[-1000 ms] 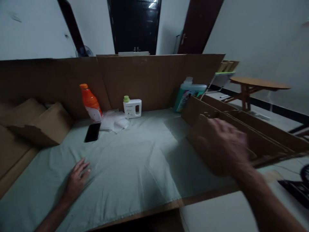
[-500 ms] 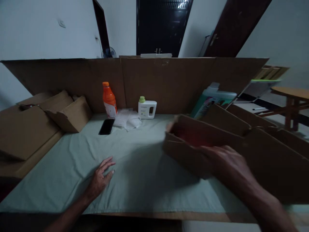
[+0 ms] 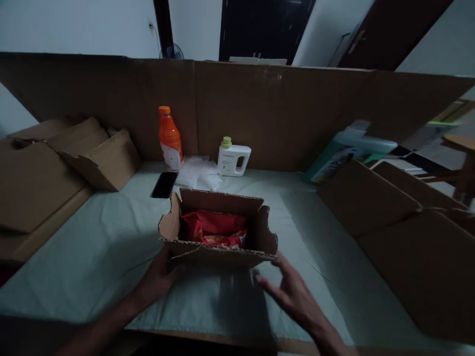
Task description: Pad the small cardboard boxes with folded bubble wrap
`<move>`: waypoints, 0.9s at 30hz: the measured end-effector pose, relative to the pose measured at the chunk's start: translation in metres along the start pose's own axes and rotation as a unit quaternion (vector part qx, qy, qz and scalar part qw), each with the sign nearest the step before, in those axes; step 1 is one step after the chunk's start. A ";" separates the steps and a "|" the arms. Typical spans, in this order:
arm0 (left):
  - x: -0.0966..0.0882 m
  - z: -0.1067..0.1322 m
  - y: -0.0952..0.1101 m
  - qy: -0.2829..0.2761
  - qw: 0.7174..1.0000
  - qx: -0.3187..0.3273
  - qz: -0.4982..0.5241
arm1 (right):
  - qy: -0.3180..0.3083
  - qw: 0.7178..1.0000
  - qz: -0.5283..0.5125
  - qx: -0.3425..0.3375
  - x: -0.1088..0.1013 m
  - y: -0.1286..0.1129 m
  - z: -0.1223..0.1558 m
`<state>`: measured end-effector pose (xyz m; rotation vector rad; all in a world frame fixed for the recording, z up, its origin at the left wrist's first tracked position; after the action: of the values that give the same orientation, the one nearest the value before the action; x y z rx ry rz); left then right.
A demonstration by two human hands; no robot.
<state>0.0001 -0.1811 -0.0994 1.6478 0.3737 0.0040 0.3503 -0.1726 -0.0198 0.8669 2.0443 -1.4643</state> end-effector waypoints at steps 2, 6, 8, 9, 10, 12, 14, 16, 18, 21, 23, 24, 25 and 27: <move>0.010 -0.006 0.002 0.002 1.000 0.015 -0.009 | -0.033 0.999 -0.004 0.019 0.027 0.011 -0.003; 0.037 -0.043 0.016 0.005 0.996 0.084 -0.042 | -0.001 0.999 -0.021 0.041 0.053 0.027 -0.042; 0.048 -0.067 0.022 0.000 0.993 0.108 -0.052 | 0.015 0.998 -0.042 0.048 0.059 0.033 -0.067; 0.051 -0.078 0.023 -0.005 0.992 0.116 -0.054 | 0.021 0.997 -0.057 0.057 0.063 0.036 -0.077; 0.051 -0.088 0.024 -0.015 0.991 0.125 -0.056 | 0.025 0.995 -0.074 0.068 0.067 0.039 -0.085; 0.046 -0.104 0.022 -0.050 0.984 0.153 -0.075 | 0.026 0.991 -0.100 0.086 0.076 0.044 -0.092; 0.032 -0.120 0.017 -0.073 0.970 0.185 -0.137 | 0.024 0.990 -0.105 0.093 0.082 0.048 -0.091; 0.017 -0.141 0.010 -0.054 0.955 0.200 -0.211 | 0.027 0.991 -0.086 0.097 0.086 0.054 -0.087; 0.007 -0.171 0.003 -0.008 0.944 0.199 -0.262 | 0.032 0.992 -0.063 0.106 0.086 0.059 -0.085; 0.014 -0.225 -0.005 0.050 0.929 0.199 -0.307 | 0.025 0.992 -0.033 0.117 0.085 0.062 -0.086; 0.028 -0.257 -0.007 0.070 0.921 0.203 -0.326 | 0.018 0.992 -0.021 0.122 0.084 0.062 -0.086; 0.034 -0.270 -0.007 0.076 0.918 0.204 -0.332 | 0.021 0.992 -0.017 0.124 0.084 0.062 -0.086; 0.040 -0.280 -0.006 0.081 0.916 0.206 -0.336 | 0.026 0.991 -0.015 0.128 0.084 0.061 -0.085; 0.042 -0.289 -0.003 0.089 0.912 0.214 -0.338 | 0.028 0.991 -0.010 0.134 0.084 0.061 -0.084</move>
<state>-0.0249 0.1095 -0.0776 1.8700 1.1372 -0.4821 0.3352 -0.0609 -0.0915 1.0045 1.9273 -1.7727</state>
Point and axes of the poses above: each hand's wrist, its own z-axis away from the middle knuckle, its own x-axis out of the palm, y = z × x, the point moved 1 cm from there along -z, towards the middle knuckle, and after that the axes turned 10 degrees about y, right-handed, at the moved point
